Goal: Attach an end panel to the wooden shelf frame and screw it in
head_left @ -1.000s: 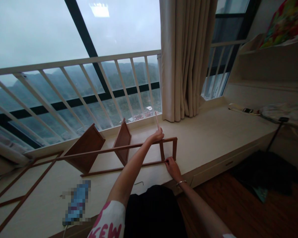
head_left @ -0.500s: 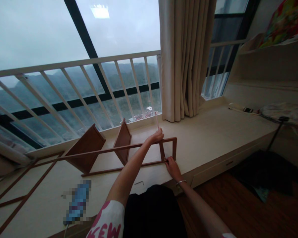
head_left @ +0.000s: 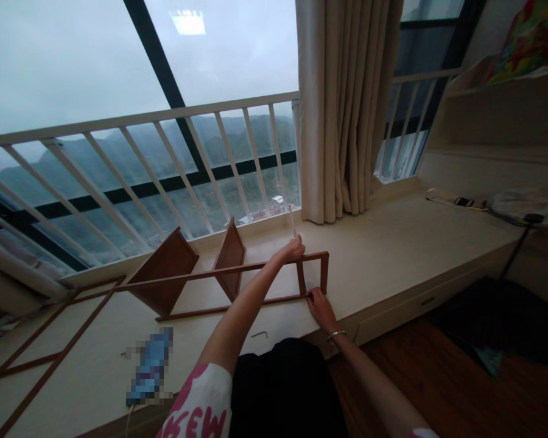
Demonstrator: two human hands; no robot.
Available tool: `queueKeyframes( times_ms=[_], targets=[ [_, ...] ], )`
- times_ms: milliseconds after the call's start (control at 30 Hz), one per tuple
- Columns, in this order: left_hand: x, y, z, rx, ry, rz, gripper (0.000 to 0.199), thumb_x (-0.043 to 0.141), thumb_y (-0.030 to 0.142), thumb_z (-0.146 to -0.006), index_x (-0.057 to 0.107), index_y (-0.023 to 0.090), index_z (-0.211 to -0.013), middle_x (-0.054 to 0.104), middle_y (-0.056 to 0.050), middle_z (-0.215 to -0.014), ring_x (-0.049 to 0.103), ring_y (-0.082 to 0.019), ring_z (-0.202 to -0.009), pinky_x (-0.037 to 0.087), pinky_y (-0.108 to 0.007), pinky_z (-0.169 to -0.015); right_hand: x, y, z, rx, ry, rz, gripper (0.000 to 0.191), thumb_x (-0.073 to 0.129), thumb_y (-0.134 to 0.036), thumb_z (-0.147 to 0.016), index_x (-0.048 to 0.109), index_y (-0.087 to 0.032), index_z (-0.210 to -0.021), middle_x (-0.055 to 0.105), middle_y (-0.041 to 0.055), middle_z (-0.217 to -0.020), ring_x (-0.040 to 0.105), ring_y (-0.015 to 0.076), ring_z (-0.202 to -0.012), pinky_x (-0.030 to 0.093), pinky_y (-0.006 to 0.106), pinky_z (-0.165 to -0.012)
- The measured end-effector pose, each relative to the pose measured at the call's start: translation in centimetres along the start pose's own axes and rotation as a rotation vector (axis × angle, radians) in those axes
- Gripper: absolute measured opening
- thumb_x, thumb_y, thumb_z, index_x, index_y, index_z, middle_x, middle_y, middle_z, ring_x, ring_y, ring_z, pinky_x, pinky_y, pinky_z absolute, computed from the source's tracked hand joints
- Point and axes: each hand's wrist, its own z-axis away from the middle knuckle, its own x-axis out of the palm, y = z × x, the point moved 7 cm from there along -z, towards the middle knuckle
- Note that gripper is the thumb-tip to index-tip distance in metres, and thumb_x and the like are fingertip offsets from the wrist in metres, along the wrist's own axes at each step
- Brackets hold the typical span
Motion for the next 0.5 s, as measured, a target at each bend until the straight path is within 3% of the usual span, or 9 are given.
queueKeyframes(
  times_ms=[500],
  targets=[
    [-0.41,0.55,0.26,0.033,0.013,0.017,0.02,0.035,0.013,-0.069,0.035,0.01,-0.09,0.05,-0.014,-0.092,0.047,-0.018,-0.083,0.036,-0.034,-0.077,-0.29,-0.49,0.03,-0.024,0.015,0.021,0.022,0.04,-0.016,-0.077,0.046,-0.022,-0.097,0.049,0.006,-0.093,0.051,0.0183,-0.083,0.042,0.033,-0.074]
  ],
)
